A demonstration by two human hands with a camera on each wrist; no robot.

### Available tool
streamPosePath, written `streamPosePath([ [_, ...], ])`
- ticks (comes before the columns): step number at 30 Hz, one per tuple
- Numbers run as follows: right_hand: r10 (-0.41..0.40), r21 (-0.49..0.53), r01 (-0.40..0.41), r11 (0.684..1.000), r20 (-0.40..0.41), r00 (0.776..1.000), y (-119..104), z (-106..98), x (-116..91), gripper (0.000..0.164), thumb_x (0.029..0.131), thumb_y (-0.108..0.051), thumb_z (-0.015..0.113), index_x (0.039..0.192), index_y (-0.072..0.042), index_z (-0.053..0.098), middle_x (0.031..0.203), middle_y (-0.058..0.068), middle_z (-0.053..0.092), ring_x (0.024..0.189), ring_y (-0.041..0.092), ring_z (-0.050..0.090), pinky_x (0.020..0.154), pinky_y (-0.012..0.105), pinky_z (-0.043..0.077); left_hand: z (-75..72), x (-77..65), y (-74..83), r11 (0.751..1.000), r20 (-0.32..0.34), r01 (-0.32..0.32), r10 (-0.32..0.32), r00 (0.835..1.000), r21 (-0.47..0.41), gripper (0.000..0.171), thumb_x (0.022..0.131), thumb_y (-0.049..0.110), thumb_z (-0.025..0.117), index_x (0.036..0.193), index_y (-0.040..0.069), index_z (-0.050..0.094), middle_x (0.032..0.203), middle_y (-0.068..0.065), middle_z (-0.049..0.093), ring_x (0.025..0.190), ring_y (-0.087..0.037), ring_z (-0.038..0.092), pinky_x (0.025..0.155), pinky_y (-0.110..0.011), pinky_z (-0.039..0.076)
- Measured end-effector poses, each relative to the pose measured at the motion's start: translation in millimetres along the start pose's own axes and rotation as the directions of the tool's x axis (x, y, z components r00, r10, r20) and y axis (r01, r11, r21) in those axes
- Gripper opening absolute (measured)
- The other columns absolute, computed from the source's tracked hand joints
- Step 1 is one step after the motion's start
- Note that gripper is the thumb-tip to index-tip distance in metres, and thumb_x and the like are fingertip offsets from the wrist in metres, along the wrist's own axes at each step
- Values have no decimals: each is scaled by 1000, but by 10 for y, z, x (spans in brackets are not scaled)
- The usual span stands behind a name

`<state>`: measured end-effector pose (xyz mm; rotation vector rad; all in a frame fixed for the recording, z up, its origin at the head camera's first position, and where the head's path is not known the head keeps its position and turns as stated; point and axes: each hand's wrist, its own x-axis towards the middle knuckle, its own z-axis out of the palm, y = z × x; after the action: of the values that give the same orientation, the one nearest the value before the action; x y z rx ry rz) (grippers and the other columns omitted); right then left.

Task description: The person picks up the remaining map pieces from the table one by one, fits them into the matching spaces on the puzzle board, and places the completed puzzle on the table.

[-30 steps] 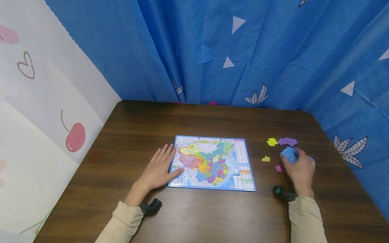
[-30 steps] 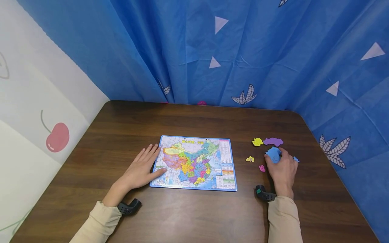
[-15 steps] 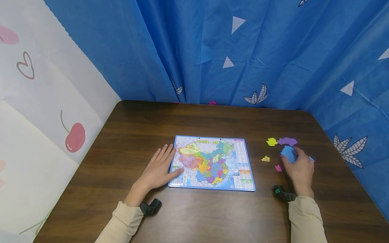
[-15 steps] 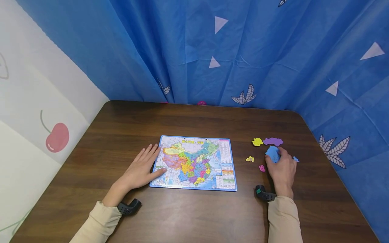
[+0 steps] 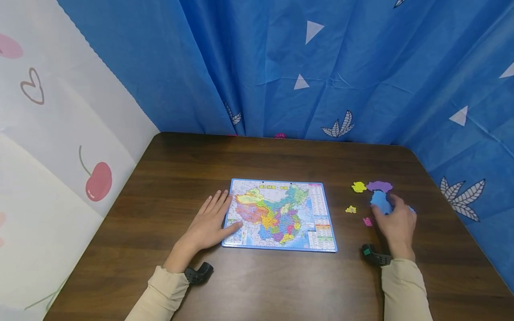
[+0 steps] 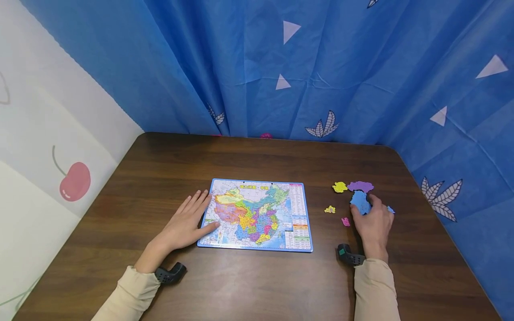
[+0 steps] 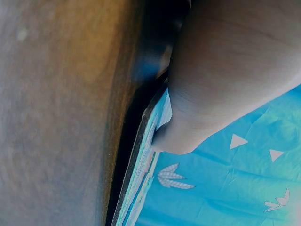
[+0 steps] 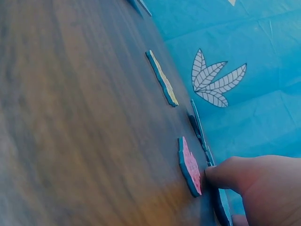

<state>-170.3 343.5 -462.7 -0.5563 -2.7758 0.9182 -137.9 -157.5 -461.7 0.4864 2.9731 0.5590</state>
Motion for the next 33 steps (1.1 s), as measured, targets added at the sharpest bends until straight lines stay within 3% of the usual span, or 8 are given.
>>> streamPosePath([
  [9,16,-9,-16,1000,-21,1000,-6,7,19,71,101,-32,63,157,2,36,154,36,41,139,57,33,114,73,28,8,-2,-7,1000,-4,-7,7,1000,1,95,96,67,53,163,6,27,172,-12,15,161,-32,9,130,-52,9],
  [18,-78,-2,78,997,-69,995,-57,14,19,64,102,-25,63,156,-1,40,155,31,44,134,54,41,109,72,36,6,0,-3,1000,-4,-1,1,1000,1,95,95,67,54,163,5,27,172,-12,15,161,-32,9,130,-52,9],
  [25,-143,78,147,986,-56,988,-73,14,-5,70,102,-31,65,160,-7,34,159,25,43,140,53,42,116,70,31,5,0,-5,1000,-3,-2,2,1000,0,95,95,66,54,163,6,27,172,-12,15,161,-32,9,130,-53,9],
  [33,-148,95,152,984,-44,988,-114,31,-20,74,100,-32,68,161,-10,33,155,26,47,139,53,45,112,72,35,8,-3,-7,1000,-3,0,0,1000,-1,94,95,66,54,163,6,28,172,-13,16,161,-33,9,130,-54,9],
])
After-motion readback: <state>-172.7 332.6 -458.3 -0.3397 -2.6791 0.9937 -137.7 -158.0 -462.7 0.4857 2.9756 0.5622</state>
